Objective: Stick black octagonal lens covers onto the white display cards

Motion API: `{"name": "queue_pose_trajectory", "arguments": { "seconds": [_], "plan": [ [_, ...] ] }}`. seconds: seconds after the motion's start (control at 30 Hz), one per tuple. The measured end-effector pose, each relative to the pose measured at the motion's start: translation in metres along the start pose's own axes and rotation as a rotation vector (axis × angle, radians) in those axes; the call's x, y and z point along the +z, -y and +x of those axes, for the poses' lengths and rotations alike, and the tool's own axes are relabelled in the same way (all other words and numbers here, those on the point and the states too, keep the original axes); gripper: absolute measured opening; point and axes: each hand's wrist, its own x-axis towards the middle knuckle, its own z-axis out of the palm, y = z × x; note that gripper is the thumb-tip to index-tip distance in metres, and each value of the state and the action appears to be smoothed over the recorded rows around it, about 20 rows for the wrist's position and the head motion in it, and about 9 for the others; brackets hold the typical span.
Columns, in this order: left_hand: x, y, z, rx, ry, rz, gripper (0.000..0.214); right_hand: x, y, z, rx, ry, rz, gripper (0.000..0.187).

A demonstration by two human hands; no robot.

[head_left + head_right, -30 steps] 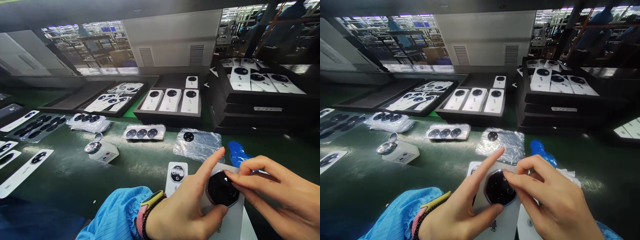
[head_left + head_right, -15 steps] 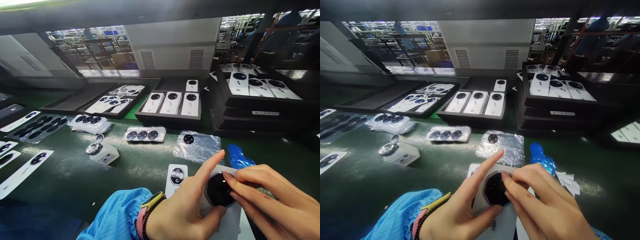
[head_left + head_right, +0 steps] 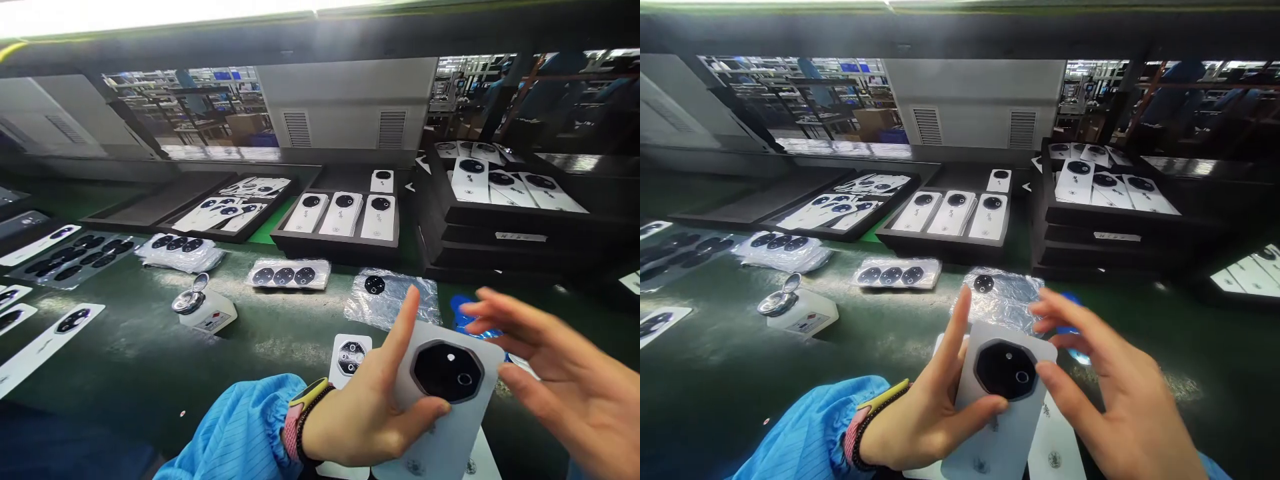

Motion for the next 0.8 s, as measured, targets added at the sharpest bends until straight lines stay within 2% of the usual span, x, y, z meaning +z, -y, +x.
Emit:
{"name": "queue_pose_trajectory", "arguments": {
  "seconds": [0.07, 0.13, 0.23, 0.33, 0.4, 0.5, 0.7, 0.8],
  "plan": [
    [0.001, 0.001, 0.001, -0.047, -0.028, -0.101, 0.098, 0.001, 0.002, 0.007, 0.144, 0.251, 0.163, 0.04],
    [0.002, -0.001, 0.003, -0.084, -0.037, -0.208, 0.101, 0.002, 0.004, 0.011, 0.238, 0.39, 0.264, 0.036],
    [0.003, -0.004, 0.005, -0.13, -0.019, -0.39, 0.086, 0.003, 0.008, 0.01, 0.33, 0.39, 0.317, 0.033],
    [0.002, -0.005, 0.006, -0.205, -0.112, -0.485, 0.054, 0.003, 0.011, 0.006, 0.397, 0.348, 0.346, 0.034],
    [0.002, -0.006, 0.006, -0.268, -0.152, -0.516, 0.044, 0.004, 0.011, 0.006, 0.4, 0.388, 0.387, 0.033],
    [0.001, -0.009, 0.005, -0.309, -0.14, -0.549, 0.036, 0.006, 0.008, 0.007, 0.416, 0.473, 0.444, 0.036],
    [0.0, -0.017, 0.007, -0.278, -0.137, -0.591, 0.029, 0.008, 0.003, 0.006, 0.473, 0.536, 0.543, 0.036],
    [-0.001, -0.022, 0.008, -0.243, -0.15, -0.531, 0.03, 0.009, 0.002, 0.007, 0.472, 0.575, 0.618, 0.032]
  ]
}}
